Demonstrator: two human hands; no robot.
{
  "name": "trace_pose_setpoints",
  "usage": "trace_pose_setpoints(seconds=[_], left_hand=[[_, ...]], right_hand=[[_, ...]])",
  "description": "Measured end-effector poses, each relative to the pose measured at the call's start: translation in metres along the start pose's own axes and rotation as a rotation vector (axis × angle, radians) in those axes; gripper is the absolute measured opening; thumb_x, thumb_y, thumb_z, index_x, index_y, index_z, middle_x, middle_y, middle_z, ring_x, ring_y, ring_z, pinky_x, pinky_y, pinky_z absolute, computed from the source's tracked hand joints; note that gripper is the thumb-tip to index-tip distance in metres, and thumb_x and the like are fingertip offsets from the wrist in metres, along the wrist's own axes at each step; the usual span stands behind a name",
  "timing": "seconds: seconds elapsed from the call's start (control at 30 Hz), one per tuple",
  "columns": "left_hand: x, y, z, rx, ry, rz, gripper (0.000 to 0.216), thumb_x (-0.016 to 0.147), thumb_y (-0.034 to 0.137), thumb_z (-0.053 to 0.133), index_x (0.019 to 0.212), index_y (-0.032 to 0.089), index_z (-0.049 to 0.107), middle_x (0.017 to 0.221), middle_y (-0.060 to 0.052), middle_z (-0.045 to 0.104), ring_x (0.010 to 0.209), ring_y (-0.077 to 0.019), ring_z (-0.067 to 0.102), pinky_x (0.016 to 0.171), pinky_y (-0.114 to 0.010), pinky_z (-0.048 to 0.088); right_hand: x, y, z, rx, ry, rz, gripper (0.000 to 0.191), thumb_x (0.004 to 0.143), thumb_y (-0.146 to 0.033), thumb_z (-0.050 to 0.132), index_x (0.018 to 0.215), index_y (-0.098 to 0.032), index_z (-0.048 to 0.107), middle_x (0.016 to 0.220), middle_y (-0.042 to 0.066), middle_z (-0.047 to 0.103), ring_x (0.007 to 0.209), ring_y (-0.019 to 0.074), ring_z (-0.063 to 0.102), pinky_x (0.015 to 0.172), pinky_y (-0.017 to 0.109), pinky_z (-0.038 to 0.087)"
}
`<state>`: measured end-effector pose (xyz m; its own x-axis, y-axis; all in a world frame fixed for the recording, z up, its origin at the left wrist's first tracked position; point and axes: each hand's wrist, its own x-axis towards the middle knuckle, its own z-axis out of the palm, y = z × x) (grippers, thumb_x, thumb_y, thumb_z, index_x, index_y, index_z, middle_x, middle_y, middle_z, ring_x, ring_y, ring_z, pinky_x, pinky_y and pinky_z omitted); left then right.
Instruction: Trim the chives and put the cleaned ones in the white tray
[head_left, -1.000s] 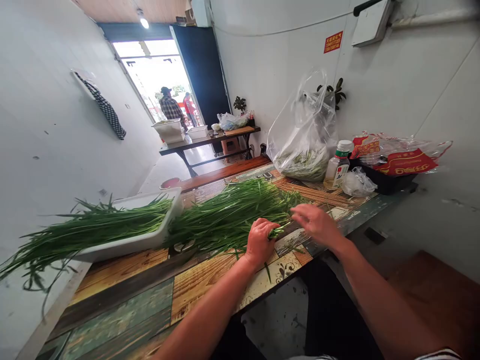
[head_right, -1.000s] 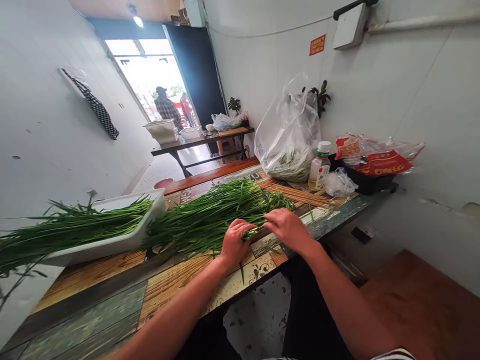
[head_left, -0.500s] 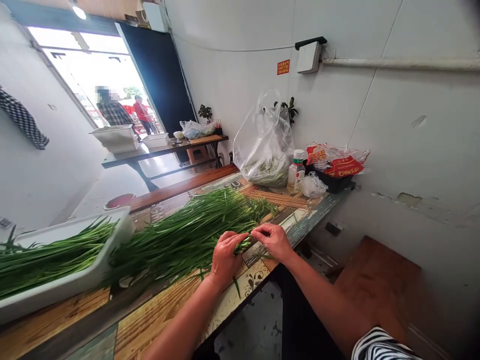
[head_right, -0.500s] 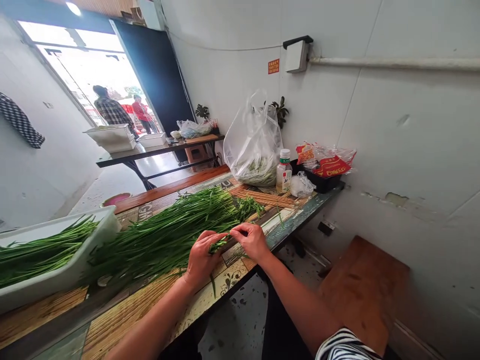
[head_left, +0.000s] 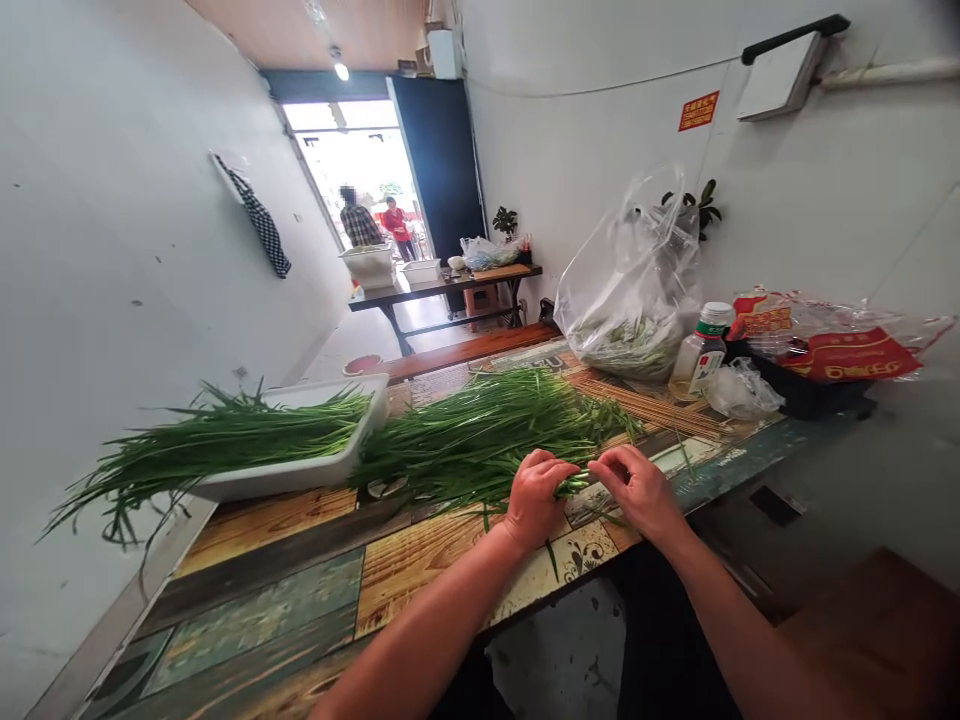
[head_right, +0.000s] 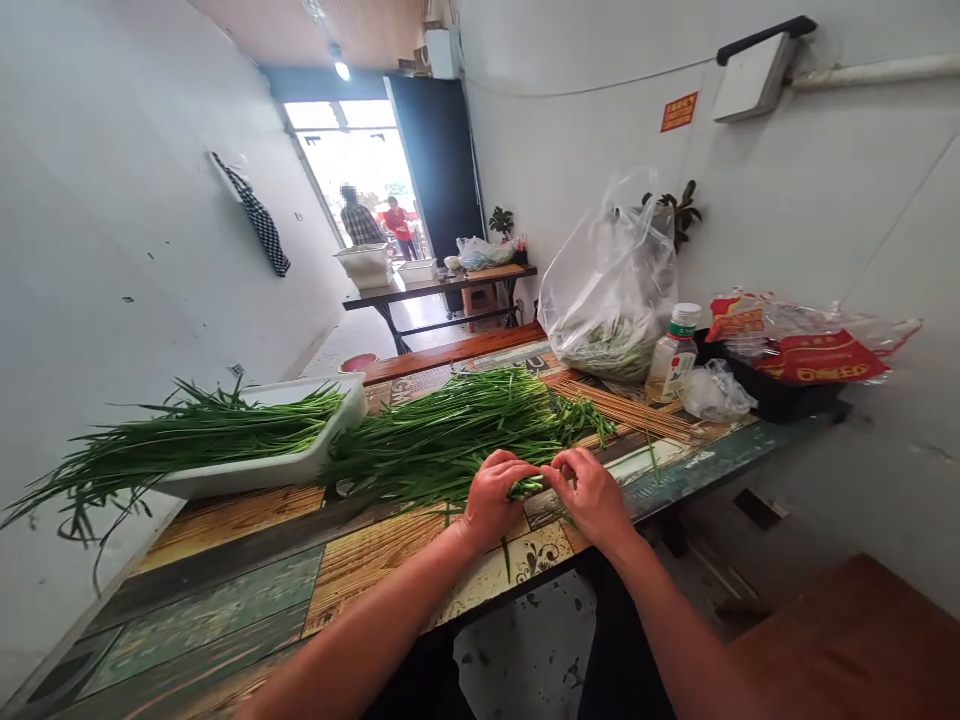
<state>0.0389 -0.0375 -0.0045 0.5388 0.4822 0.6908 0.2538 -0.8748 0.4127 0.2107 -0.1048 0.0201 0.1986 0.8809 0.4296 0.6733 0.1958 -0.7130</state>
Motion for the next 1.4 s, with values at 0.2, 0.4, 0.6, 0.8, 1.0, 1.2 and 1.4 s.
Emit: trace_pose_setpoints(seconds=[0.2, 0.4, 0.6, 0.8, 1.0, 1.2, 1.4], left_hand=[[0.001, 0.002, 0.001, -0.013, -0.018, -0.009, 0.034, 0.069, 0.010, 0.054, 0.098, 0.020, 0.068, 0.088, -0.003, 0.070, 0.082, -0.0202, 0.053, 0.077, -0.035, 0.045], [0.002, 0.002, 0.004, 0.022, -0.043, -0.006, 0.023, 0.077, 0.018, 0.056, 0.095, 0.021, 0.069, 0.085, -0.003, 0.071, 0.079, -0.0184, 0.055, 0.078, -0.034, 0.045], [0.003, -0.002, 0.008, 0.099, -0.072, 0.004, 0.018, 0.079, 0.022, 0.057, 0.093, 0.019, 0.069, 0.083, -0.003, 0.071, 0.082, -0.0178, 0.057, 0.079, -0.032, 0.046], [0.003, -0.003, 0.009, 0.127, -0.075, 0.012, 0.019, 0.075, 0.018, 0.059, 0.091, 0.020, 0.069, 0.086, -0.003, 0.072, 0.080, -0.0182, 0.057, 0.077, -0.033, 0.046], [0.009, 0.005, -0.006, 0.102, 0.095, 0.000, 0.016, 0.074, 0.014, 0.056, 0.084, 0.019, 0.068, 0.081, -0.004, 0.071, 0.075, -0.0180, 0.058, 0.072, -0.032, 0.049], [0.011, 0.015, -0.018, 0.059, 0.278, -0.083, 0.015, 0.084, 0.020, 0.050, 0.089, 0.020, 0.065, 0.081, -0.004, 0.069, 0.076, -0.0176, 0.059, 0.073, -0.033, 0.050], [0.005, 0.006, -0.009, 0.039, 0.269, -0.125, 0.018, 0.088, 0.024, 0.052, 0.102, 0.020, 0.062, 0.093, -0.005, 0.067, 0.088, -0.0185, 0.059, 0.082, -0.035, 0.048]], right_hand=[[0.002, 0.001, 0.009, -0.077, -0.179, -0.091, 0.035, 0.092, -0.044, 0.040, 0.074, -0.021, 0.059, 0.073, 0.002, 0.059, 0.069, 0.0161, 0.055, 0.064, 0.027, 0.040], [0.007, 0.017, 0.002, 0.088, -0.219, -0.001, 0.032, 0.083, -0.049, 0.055, 0.077, -0.022, 0.070, 0.077, 0.003, 0.068, 0.075, 0.0184, 0.062, 0.069, 0.028, 0.044], [0.007, 0.024, -0.002, 0.209, -0.190, 0.144, 0.033, 0.074, -0.051, 0.063, 0.076, -0.020, 0.073, 0.081, 0.005, 0.072, 0.078, 0.0213, 0.064, 0.072, 0.029, 0.046], [0.004, 0.031, -0.007, 0.302, -0.161, 0.340, 0.039, 0.067, -0.053, 0.069, 0.081, -0.017, 0.074, 0.067, 0.004, 0.067, 0.059, 0.0158, 0.056, 0.054, 0.025, 0.042], [0.015, 0.033, -0.031, 0.339, -0.067, 0.420, 0.052, 0.072, -0.063, 0.057, 0.074, -0.014, 0.074, 0.057, 0.006, 0.062, 0.047, 0.0122, 0.048, 0.043, 0.025, 0.038], [0.021, 0.005, -0.034, 0.040, 0.125, 0.099, 0.044, 0.074, -0.056, 0.057, 0.099, -0.022, 0.070, 0.073, 0.004, 0.067, 0.056, 0.0148, 0.056, 0.053, 0.027, 0.047], [0.021, 0.004, -0.007, -0.035, -0.062, 0.027, 0.022, 0.075, -0.038, 0.059, 0.084, -0.022, 0.070, 0.080, 0.006, 0.070, 0.068, 0.0185, 0.063, 0.063, 0.030, 0.050]])
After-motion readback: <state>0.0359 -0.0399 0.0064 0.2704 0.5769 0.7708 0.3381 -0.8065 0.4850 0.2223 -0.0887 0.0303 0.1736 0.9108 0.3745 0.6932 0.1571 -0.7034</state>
